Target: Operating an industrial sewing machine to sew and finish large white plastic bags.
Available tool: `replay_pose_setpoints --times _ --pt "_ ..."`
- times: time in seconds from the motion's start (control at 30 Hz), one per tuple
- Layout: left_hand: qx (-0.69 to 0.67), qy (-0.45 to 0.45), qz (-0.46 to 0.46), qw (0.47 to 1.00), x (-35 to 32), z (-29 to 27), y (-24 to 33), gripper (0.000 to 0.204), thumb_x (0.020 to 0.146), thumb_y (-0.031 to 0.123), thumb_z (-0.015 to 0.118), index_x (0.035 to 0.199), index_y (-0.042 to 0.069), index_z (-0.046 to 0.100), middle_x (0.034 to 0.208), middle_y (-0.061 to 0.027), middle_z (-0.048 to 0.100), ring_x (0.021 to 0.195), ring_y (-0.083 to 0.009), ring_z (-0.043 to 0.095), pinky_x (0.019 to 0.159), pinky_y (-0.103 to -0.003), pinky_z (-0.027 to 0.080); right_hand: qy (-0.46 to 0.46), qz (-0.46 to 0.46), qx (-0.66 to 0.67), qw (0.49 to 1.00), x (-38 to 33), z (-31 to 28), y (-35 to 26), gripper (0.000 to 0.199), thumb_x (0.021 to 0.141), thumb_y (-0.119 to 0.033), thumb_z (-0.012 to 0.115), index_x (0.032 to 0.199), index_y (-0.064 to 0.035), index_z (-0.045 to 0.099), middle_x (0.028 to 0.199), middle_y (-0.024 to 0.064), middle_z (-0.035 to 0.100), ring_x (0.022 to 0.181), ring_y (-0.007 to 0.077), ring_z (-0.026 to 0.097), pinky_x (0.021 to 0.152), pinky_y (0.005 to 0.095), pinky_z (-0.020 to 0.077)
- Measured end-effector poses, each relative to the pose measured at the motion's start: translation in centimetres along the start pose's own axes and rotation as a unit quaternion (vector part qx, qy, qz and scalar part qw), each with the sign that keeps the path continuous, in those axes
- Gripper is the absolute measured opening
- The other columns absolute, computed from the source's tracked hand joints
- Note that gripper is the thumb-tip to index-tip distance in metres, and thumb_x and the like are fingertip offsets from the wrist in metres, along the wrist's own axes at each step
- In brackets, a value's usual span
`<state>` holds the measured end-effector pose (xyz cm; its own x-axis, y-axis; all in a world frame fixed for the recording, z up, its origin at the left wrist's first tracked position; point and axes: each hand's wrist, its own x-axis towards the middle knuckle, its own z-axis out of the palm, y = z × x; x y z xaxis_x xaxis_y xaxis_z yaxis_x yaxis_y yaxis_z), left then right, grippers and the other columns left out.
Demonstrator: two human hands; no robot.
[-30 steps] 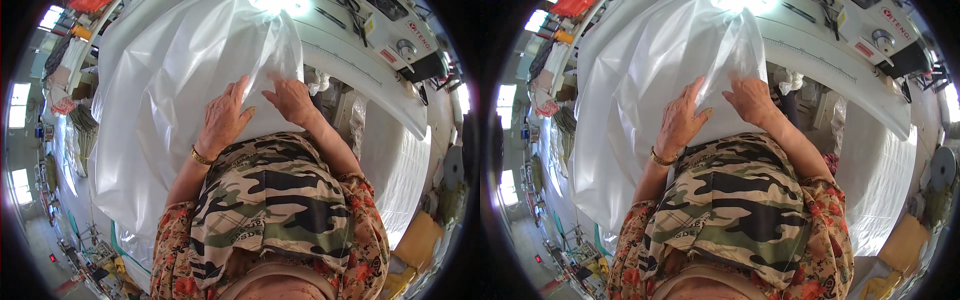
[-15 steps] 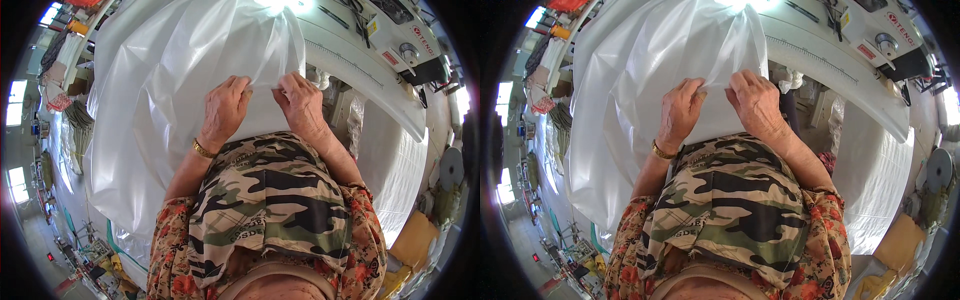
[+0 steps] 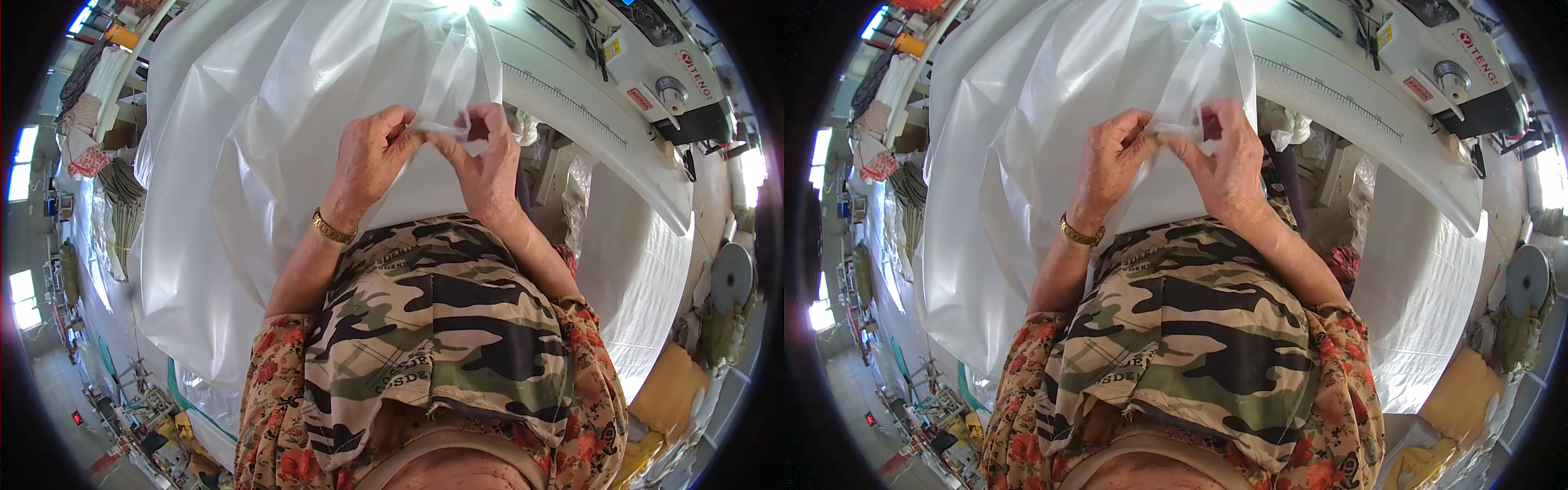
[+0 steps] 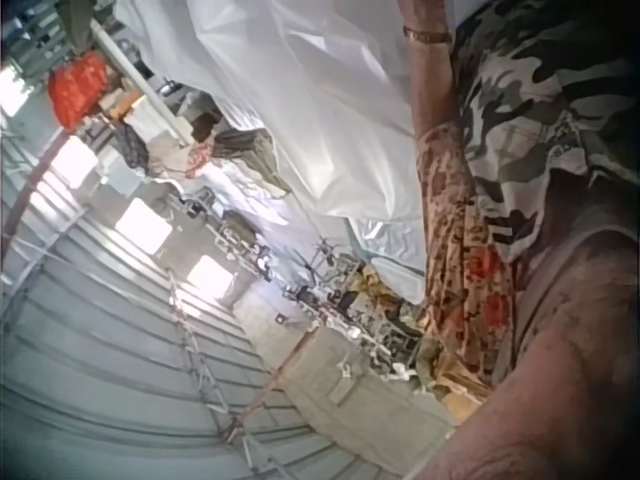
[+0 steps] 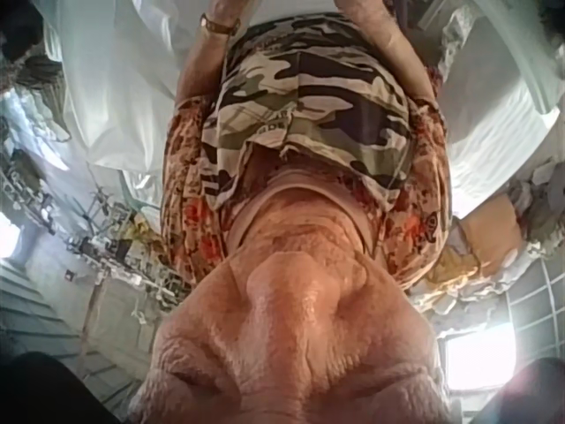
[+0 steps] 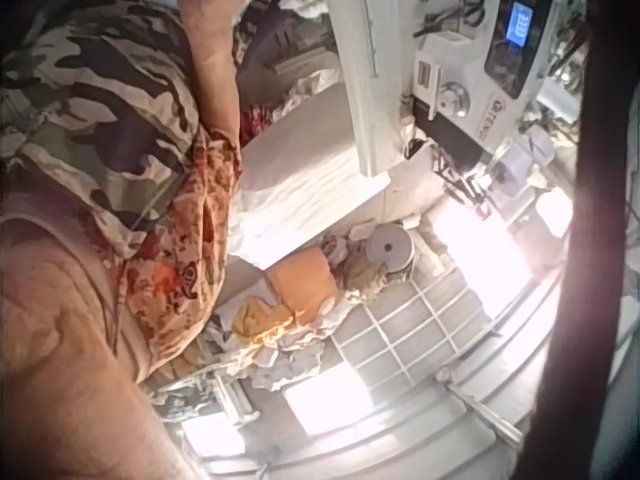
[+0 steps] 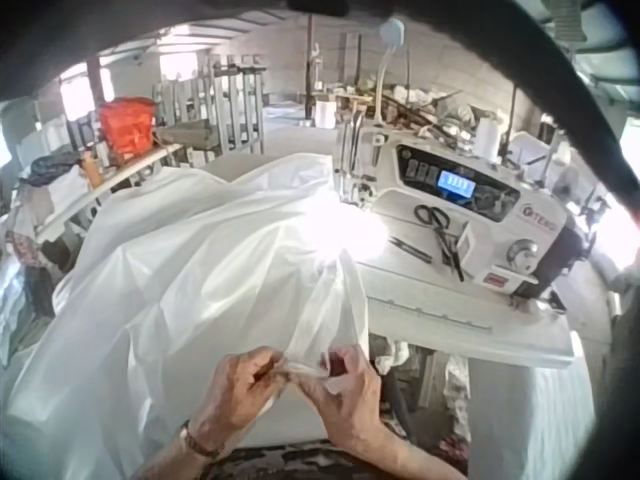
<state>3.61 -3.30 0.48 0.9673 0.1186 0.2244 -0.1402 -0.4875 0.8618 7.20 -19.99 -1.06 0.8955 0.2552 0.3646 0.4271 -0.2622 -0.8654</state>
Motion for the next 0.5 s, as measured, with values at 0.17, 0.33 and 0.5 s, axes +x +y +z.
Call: replay_pose_setpoints --times 0.17,0.33,0.5 --pt "-0.050 -0.027 -0.040 0.998 0.2 -0.3 -0.3 0.021 0.084 0.013 0.071 0.084 -0.003 0.057 0.060 -0.0045 0.042 0.057 -0.0079 0.036 0.051 -0.026 0.034 0.030 -0.090 -0.041 0.995 1.4 0.2 0.1 0.015 0.083 -0.005 0.071 0.090 -0.0005 0.058 0.073 0.0070 0.060 0.067 0.0144 0.057 0.066 0.0271 0.0468" --pt "-0.060 -0.034 -0.019 0.997 0.5 -0.4 -0.5 0.010 0.089 0.007 0.066 0.087 -0.002 0.061 0.068 0.0057 0.049 0.066 -0.0022 0.041 0.057 -0.020 0.037 0.012 -0.068 -0.038 0.997 1.6 0.2 0.2 0.011 0.083 -0.003 0.069 0.090 -0.0013 0.061 0.074 0.0080 0.060 0.067 0.0181 0.057 0.065 0.0289 0.0463" --pt "-0.070 -0.031 -0.032 0.997 0.5 0.1 -0.5 0.011 0.091 0.007 0.062 0.089 -0.004 0.063 0.068 0.0050 0.052 0.066 -0.0019 0.043 0.057 -0.020 0.038 0.008 -0.189 -0.131 0.973 1.2 0.1 0.1 0.018 0.078 0.000 0.068 0.094 -0.0033 0.063 0.074 0.0092 0.058 0.068 0.0248 0.056 0.068 0.0350 0.0447"
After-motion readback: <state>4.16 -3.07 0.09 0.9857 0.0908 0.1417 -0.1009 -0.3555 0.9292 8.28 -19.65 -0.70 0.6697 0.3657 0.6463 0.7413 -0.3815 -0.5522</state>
